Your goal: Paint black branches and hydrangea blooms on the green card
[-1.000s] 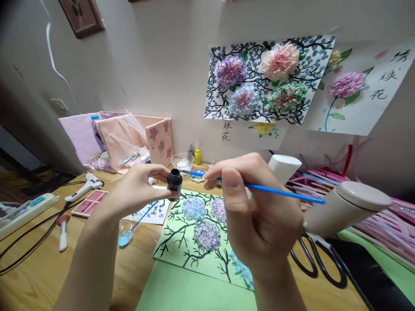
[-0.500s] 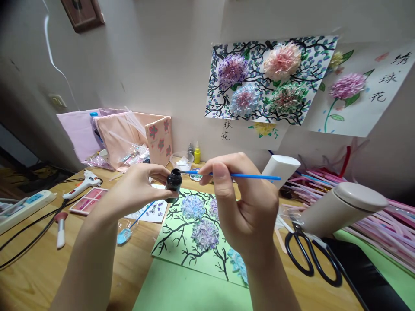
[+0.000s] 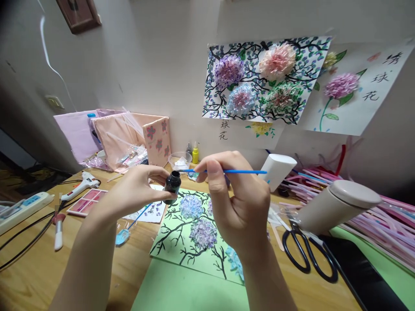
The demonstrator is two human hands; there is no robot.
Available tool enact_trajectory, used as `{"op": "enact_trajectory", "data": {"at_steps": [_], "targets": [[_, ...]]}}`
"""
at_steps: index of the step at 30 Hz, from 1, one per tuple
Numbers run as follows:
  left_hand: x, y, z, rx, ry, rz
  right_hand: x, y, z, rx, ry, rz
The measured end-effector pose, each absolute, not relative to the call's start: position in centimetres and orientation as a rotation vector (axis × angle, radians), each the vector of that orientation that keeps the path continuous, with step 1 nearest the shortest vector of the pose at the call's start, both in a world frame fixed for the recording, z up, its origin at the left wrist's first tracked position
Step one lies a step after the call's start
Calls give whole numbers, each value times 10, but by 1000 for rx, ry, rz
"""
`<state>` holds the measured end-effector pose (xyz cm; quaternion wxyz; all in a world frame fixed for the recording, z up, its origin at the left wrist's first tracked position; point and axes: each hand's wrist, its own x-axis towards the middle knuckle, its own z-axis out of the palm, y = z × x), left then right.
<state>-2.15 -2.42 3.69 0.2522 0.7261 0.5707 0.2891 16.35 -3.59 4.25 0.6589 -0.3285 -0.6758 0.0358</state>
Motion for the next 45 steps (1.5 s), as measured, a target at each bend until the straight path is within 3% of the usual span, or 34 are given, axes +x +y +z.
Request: {"op": "enact_trajectory", "data": {"at_steps": [33, 38, 45], "targets": [[-22, -21, 38, 2030, 1615, 636, 179, -41, 50, -765, -1710, -43], [-28, -20, 46, 2032, 1658, 632, 207, -51, 59, -849, -1446, -102], [-30, -29, 59, 2021, 1741, 702, 275, -35, 25, -1150, -1735, -37]]}}
